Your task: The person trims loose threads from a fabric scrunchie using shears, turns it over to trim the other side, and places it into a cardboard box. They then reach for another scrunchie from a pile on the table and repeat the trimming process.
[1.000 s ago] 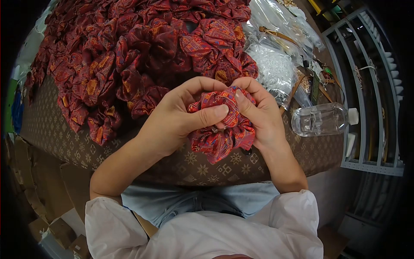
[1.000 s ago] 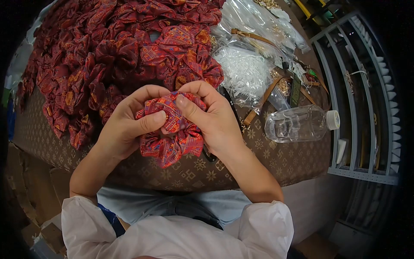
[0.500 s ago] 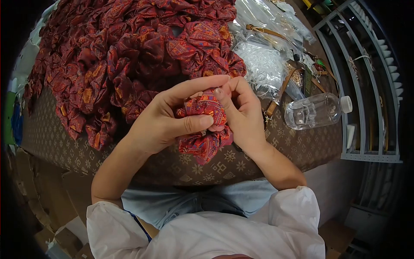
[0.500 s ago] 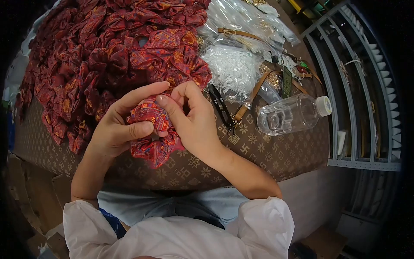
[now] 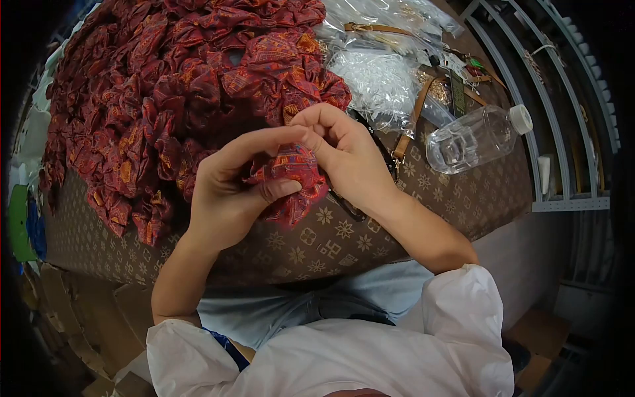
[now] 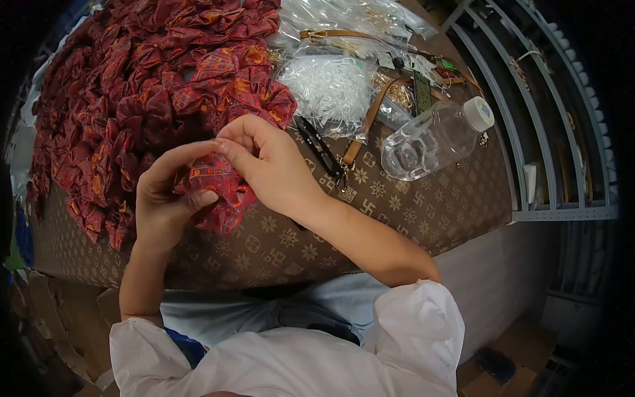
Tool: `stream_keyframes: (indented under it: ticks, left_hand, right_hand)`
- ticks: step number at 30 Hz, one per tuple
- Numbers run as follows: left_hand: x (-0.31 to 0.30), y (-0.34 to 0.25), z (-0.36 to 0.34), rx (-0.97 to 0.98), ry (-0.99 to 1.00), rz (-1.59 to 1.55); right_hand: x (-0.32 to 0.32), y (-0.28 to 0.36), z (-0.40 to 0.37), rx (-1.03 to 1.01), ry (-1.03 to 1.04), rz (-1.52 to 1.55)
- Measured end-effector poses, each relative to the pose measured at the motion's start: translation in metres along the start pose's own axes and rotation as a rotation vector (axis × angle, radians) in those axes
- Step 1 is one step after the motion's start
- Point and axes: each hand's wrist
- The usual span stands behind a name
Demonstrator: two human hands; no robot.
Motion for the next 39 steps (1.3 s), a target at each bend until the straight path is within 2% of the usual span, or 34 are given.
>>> stream_keyframes:
  ticks: [1,2,4,5,9,11,12,14,17,18,20,22,24,28,30,34,36,37,39]
  left_hand:
    - [-0.002,0.001,0.001,0.212,-0.015,0.301]
    - [-0.001,0.0,0.004,0.211,-0.011,0.303]
    - [-0.002,-0.004,0.008,0.477,0.073,0.415]
    - [-0.001,-0.002,0.007,0.476,0.077,0.42]
    - [0.003,0.004,0.004,0.408,0.07,0.084]
    - [0.002,0.004,0.004,0.364,0.017,-0.013]
    - [-0.002,0.005,0.005,0.391,-0.084,-0.013]
    - [-0.01,0.001,0.004,0.39,-0.229,0.031]
    - [-0.02,0.0,0.006,0.379,-0.26,0.048]
    - [-0.022,0.002,0.006,0.342,-0.261,0.024]
    - [-0.021,-0.003,0.004,0.301,-0.25,-0.042]
    - [-0.02,-0.006,0.003,0.25,-0.224,-0.129]
    - [-0.019,-0.007,0.001,0.152,-0.209,-0.192]
    - [-0.02,-0.013,0.002,0.155,-0.189,-0.154]
    - [-0.02,-0.014,0.002,0.176,-0.171,-0.098]
    - [-0.023,-0.012,0.003,0.218,-0.161,-0.033]
    - [-0.022,-0.013,0.002,0.202,-0.136,-0.035]
    - [-0.022,-0.014,0.002,0.201,-0.139,-0.041]
    - [-0.021,-0.014,0.002,0.133,-0.108,-0.082]
  right_hand:
    - [0.0,-0.001,0.0,0.057,0.046,0.084]
    - [0.0,-0.002,-0.001,0.113,0.097,0.168]
    - [0.004,-0.001,-0.003,0.142,0.101,0.293]
    - [0.005,-0.001,-0.004,0.172,0.11,0.413]
    - [0.002,0.002,-0.003,0.186,0.194,0.475]
    - [-0.008,0.005,0.003,0.259,0.222,0.137]
    - [-0.013,0.019,0.006,0.234,0.207,-0.073]
    - [-0.023,0.014,0.006,-0.18,0.133,-0.53]
    - [-0.033,0.036,-0.003,-0.123,0.395,-0.907]
    - [-0.032,0.037,-0.011,-0.055,0.461,-1.003]
    - [-0.028,0.032,-0.023,-0.054,0.57,-1.134]
    - [-0.026,0.027,-0.028,-0.036,0.569,-1.117]
    - [-0.029,0.023,-0.03,0.023,0.513,-0.974]
    - [-0.032,0.018,-0.031,0.056,0.47,-0.933]
    - [-0.038,0.007,-0.035,-0.091,0.45,-0.968]
    - [-0.045,0.019,-0.024,-0.152,0.318,-0.877]
    - [-0.042,0.04,-0.015,0.07,0.002,-0.398]
    - [-0.04,0.05,-0.011,0.073,0.007,-0.402]
    - [-0.036,0.066,-0.003,-0.011,0.076,-0.176]
Point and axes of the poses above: each hand's wrist, its own z-axis towards the middle knuckle, its own x-axis out of the palm, y = z × x, and after that the axes turned 9 degrees about -x, right-handed
